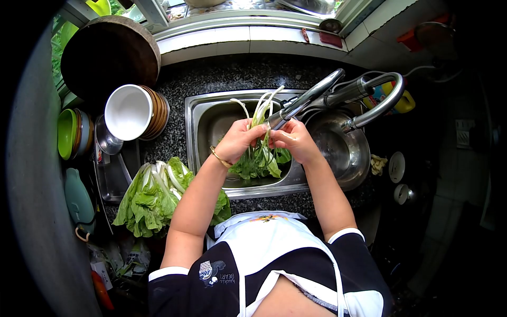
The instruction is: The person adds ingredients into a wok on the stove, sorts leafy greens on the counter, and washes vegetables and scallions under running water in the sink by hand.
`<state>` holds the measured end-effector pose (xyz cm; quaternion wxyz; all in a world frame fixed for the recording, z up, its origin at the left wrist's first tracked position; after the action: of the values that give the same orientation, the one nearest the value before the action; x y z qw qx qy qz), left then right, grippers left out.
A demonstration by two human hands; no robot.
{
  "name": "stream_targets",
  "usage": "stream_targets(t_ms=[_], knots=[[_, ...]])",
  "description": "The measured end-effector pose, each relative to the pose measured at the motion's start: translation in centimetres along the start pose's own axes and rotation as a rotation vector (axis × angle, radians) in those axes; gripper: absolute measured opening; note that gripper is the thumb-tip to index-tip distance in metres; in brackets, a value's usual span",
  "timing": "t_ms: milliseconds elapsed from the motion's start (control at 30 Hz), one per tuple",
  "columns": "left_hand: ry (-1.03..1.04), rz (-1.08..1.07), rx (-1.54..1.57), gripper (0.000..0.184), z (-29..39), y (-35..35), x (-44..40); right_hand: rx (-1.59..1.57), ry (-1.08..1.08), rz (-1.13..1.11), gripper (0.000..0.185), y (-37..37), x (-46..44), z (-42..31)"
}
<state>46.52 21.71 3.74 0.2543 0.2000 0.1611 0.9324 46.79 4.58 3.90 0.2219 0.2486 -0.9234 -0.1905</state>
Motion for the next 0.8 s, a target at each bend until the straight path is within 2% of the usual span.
stream_targets(t_ms=[67, 200, 300, 367, 467, 633, 700, 800], knots=[[-0.002, 0.018, 0.010, 0.013, 0.0, 0.2, 0.0, 0.118, -0.019, 0.014, 0.014, -0.4, -0.3, 0.7], [0.002, 0.003, -0.035, 0.015, -0.6, -0.1, -0.1, 0.118, -0.025, 0.034, 0.012, -0.5, -0.4, 1.3], [-0.026, -0.006, 0.000, 0.014, -0.5, 0.2, 0.1, 0.089, -0.030, 0.035, 0.012, -0.3, -0.4, 1.3], [-0.033, -0.007, -0.022, 0.015, -1.0, 0.1, 0.2, -0.184, -0.019, 0.107, 0.013, 0.6, -0.3, 1.0], [-0.004, 0.011, -0.030, 0.016, -1.2, 0.1, 0.5, -0.078, -0.105, 0.143, 0.015, 0.5, -0.6, 2.3], [0.056, 0.032, 0.013, 0.016, -1.5, -0.1, 1.0, -0.118, -0.085, 0.111, 0.017, 1.1, -0.4, 2.1], [-0.024, 0.075, 0.038, 0.015, -1.5, -0.2, 1.1, -0.115, -0.083, 0.074, 0.017, 0.9, -0.4, 2.3], [-0.024, 0.052, 0.112, 0.015, -1.7, -0.4, 1.4, -0.109, -0.044, 0.052, 0.016, 0.6, -0.3, 2.3]])
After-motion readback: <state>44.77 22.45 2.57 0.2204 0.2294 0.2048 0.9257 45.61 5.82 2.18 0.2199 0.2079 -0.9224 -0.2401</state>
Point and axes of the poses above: each hand's wrist, its own x-axis away from the middle knuckle, its own y-axis out of the palm, z = x × y, the point moved 1 cm from there along -x, towards the middle knuckle, and after that the axes turned 7 degrees about -z, right-handed, at the moved point
